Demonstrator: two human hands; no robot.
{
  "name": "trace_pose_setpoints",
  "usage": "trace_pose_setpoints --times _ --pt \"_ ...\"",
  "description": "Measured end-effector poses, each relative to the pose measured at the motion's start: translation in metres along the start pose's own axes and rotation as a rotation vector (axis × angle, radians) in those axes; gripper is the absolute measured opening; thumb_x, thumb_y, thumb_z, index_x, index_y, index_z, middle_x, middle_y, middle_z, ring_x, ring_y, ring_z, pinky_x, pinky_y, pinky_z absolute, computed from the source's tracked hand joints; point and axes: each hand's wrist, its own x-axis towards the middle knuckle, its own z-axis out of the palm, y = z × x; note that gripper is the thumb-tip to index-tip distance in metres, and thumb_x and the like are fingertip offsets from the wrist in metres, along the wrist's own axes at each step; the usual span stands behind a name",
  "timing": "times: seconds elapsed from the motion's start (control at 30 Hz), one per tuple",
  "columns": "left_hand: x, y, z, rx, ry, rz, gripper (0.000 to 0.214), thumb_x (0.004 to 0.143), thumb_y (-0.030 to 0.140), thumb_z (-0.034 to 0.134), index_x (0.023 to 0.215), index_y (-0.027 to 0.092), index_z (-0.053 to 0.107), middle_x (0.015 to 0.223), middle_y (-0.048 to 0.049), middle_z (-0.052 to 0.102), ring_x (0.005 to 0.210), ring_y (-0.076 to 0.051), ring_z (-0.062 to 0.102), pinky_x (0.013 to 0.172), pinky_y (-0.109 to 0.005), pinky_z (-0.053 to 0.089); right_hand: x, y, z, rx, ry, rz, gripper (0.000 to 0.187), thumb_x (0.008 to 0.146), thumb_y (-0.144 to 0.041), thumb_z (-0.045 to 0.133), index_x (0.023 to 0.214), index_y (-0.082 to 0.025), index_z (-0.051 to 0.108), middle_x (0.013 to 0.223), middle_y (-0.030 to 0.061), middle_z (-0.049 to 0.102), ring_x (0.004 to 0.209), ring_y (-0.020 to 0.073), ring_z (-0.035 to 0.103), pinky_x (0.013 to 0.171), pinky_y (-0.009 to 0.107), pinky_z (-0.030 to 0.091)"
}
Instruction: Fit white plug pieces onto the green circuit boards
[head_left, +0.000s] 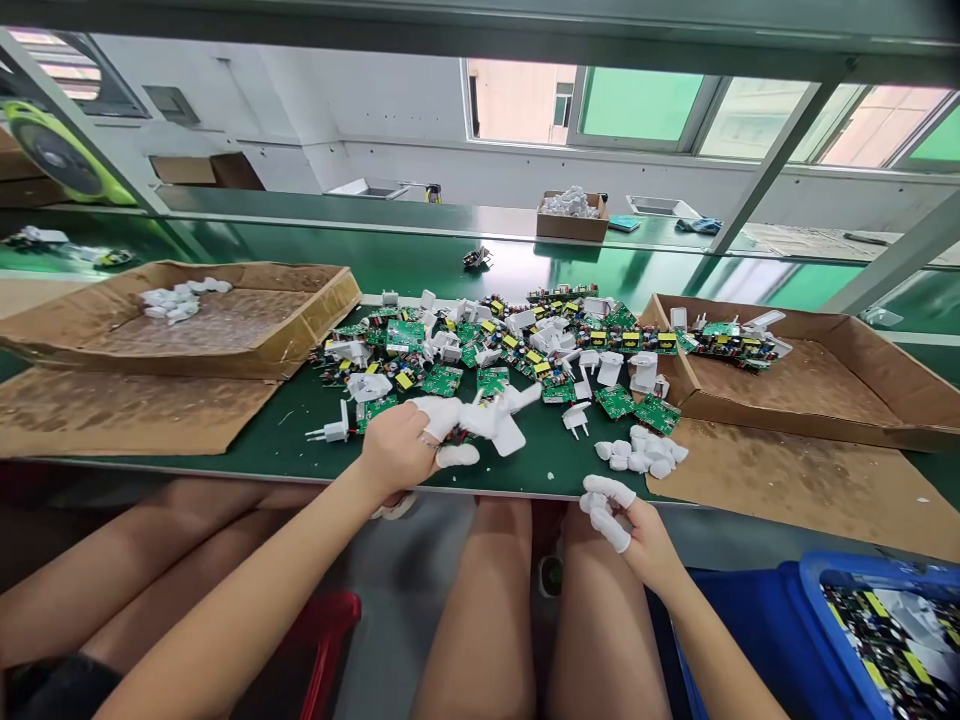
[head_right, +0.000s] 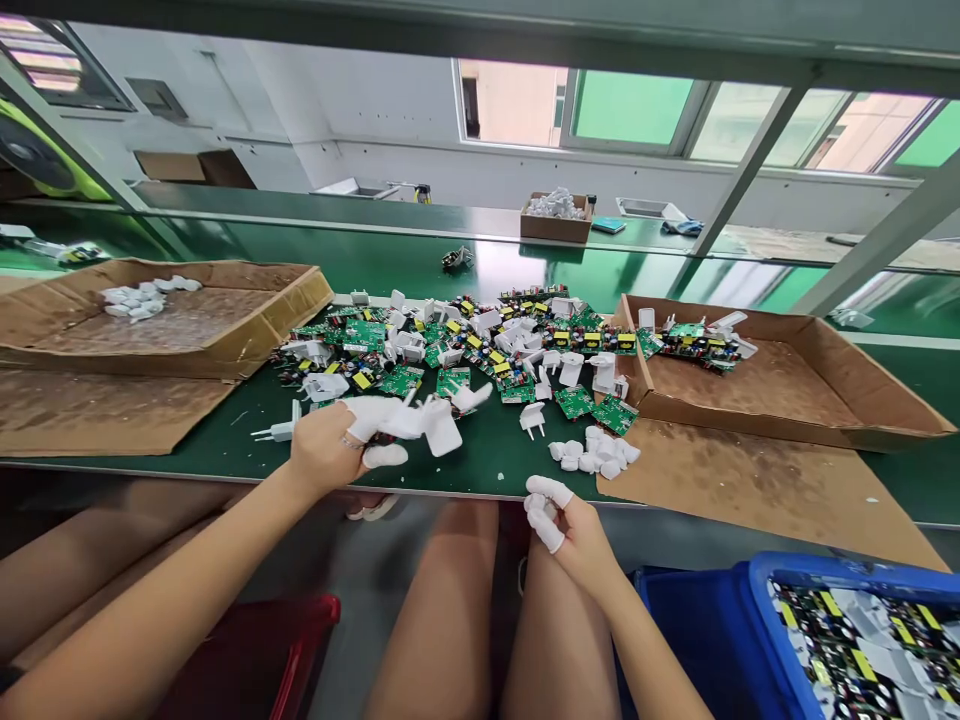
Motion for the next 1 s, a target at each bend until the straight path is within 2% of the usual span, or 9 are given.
trace_pose_setpoints --times 0.1,0.23,0.33,0.47,0.63,0.8,0.87,0.9,1.0 --pt "0.015 0.004 0.008 -0.043 -0.026 0.043 0.035 0.091 0.034 0.028 0.09 0.009 0.053 0.081 -0.0133 0.06 0.064 -0.017 0.055 0.058 -0.027 0.041 -0.002 0.0 0.002 -0.027 -0.003 0.001 0.021 0.082 -0.023 0.047 0.101 -0.015 0.054 0.072 0.0022 0.059 0.061 0.0106 0.055 0.059 0.019 0.048" --pt "0.021 0.017 0.021 -0.028 -0.184 0.222 0.034 0.087 0.024 0.03 0.066 0.013 0.054 0.053 -0.0055 0.051 0.048 -0.016 0.046 0.046 -0.027 0.033 -0.005 -0.001 0.002 -0.069 -0.034 0.032 0.024 0.083 -0.025 0.045 0.101 -0.013 0.054 0.07 0.003 0.058 0.059 0.0111 0.052 0.057 0.02 0.047" --pt "0.017 0.027 0.027 -0.073 -0.252 0.314 0.027 0.08 0.01 0.035 0.06 0.014 0.052 0.057 -0.0057 0.053 0.049 -0.015 0.046 0.049 -0.027 0.033 -0.008 0.001 0.001 -0.097 -0.063 0.052 0.025 0.083 -0.026 0.043 0.1 -0.011 0.054 0.071 0.0041 0.057 0.06 0.0117 0.053 0.056 0.02 0.046" --pt "0.013 0.033 0.028 -0.095 -0.278 0.283 0.021 0.078 0.007 0.039 0.071 0.012 0.057 0.063 -0.0071 0.054 0.055 -0.016 0.047 0.057 -0.029 0.036 -0.01 0.005 0.001 -0.129 -0.08 0.075 0.027 0.083 -0.026 0.041 0.098 -0.009 0.055 0.067 0.0038 0.055 0.057 0.0115 0.051 0.053 0.02 0.044" --pt "0.011 0.032 0.037 -0.204 -0.287 0.272 0.02 0.067 0.003 0.04 0.054 0.013 0.05 0.049 -0.0045 0.042 0.047 -0.015 0.041 0.044 -0.026 0.03 -0.013 0.008 0.003 -0.108 -0.096 0.124 0.029 0.082 -0.028 0.041 0.098 -0.008 0.055 0.064 0.0025 0.053 0.052 0.0107 0.046 0.05 0.02 0.042" --pt "0.003 0.031 0.041 -0.182 -0.423 0.2 0.011 0.063 0.018 0.055 0.053 0.014 0.051 0.05 -0.004 0.044 0.049 -0.017 0.046 0.042 -0.025 0.033 -0.018 0.013 0.003 -0.067 -0.095 0.182 0.029 0.081 -0.03 0.042 0.097 -0.009 0.055 0.064 0.0023 0.052 0.053 0.0109 0.045 0.051 0.021 0.041" --pt "0.003 0.026 0.038 -0.212 -0.503 0.101 0.014 0.066 0.024 0.057 0.057 0.014 0.055 0.051 -0.0049 0.048 0.052 -0.018 0.049 0.045 -0.025 0.037 -0.02 0.014 0.001 -0.038 -0.099 0.209 0.029 0.08 -0.03 0.042 0.097 -0.01 0.055 0.064 0.0023 0.051 0.054 0.0112 0.045 0.052 0.022 0.04" --pt "0.006 0.02 0.036 -0.258 -0.522 -0.017 0.014 0.068 0.026 0.056 0.062 0.013 0.057 0.055 -0.0061 0.052 0.056 -0.018 0.052 0.048 -0.025 0.04 -0.021 0.015 0.0 -0.024 -0.1 0.223 0.029 0.08 -0.031 0.043 0.096 -0.01 0.054 0.064 0.0022 0.051 0.054 0.0113 0.044 0.052 0.022 0.04" --pt "0.026 -0.007 0.032 -0.463 -0.48 -0.679 0.019 0.073 0.03 0.051 0.08 0.014 0.06 0.077 -0.0075 0.061 0.075 -0.02 0.056 0.063 -0.026 0.045 -0.024 0.017 -0.003 0.006 -0.093 0.262 0.029 0.079 -0.033 0.044 0.093 -0.01 0.054 0.064 0.0022 0.05 0.055 0.0116 0.045 0.053 0.022 0.04"
